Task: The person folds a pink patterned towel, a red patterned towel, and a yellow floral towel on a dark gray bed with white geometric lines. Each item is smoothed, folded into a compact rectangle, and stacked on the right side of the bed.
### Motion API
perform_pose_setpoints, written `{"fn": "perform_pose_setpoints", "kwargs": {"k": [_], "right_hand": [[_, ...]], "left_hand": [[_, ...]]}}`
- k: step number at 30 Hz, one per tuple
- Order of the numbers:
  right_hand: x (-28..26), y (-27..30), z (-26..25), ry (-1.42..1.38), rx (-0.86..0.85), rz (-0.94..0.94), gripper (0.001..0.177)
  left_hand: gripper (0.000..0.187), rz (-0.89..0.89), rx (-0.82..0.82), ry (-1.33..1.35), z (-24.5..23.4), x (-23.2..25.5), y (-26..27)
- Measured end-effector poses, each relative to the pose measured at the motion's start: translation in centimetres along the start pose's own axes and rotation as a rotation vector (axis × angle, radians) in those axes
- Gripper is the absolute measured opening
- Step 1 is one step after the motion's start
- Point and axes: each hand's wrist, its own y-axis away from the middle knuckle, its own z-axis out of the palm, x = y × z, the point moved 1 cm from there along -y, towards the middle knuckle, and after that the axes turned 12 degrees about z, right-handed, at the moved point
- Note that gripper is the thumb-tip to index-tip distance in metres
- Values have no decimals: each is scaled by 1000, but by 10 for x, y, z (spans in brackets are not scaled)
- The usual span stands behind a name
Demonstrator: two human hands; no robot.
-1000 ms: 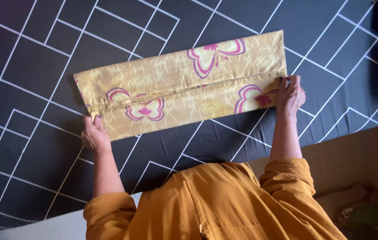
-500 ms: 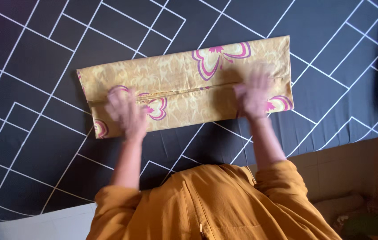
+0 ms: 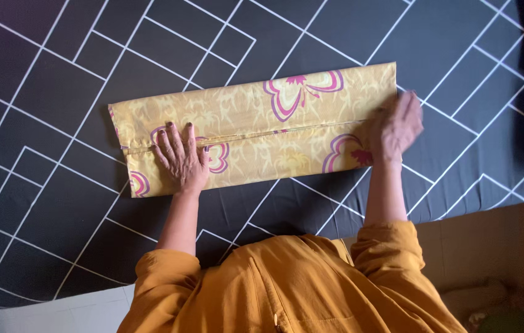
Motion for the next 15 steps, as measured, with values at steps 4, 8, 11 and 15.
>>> {"fn": "perform_pose_setpoints", "kwargs": {"k": [4, 8, 11, 15], "right_hand": [[7, -4, -3, -20, -90, 291, 45], [18, -2, 24, -4, -14, 101, 31], [35, -9, 47, -20, -49, 80, 27], [57, -32, 49, -204, -231, 277, 30]], "left_hand": [[73, -7, 66, 109, 0, 29, -9], [78, 251, 117, 276, 7, 96, -19], [75, 313, -6, 203, 6, 119, -22], [76, 311, 58, 198, -1, 125, -28]]}}
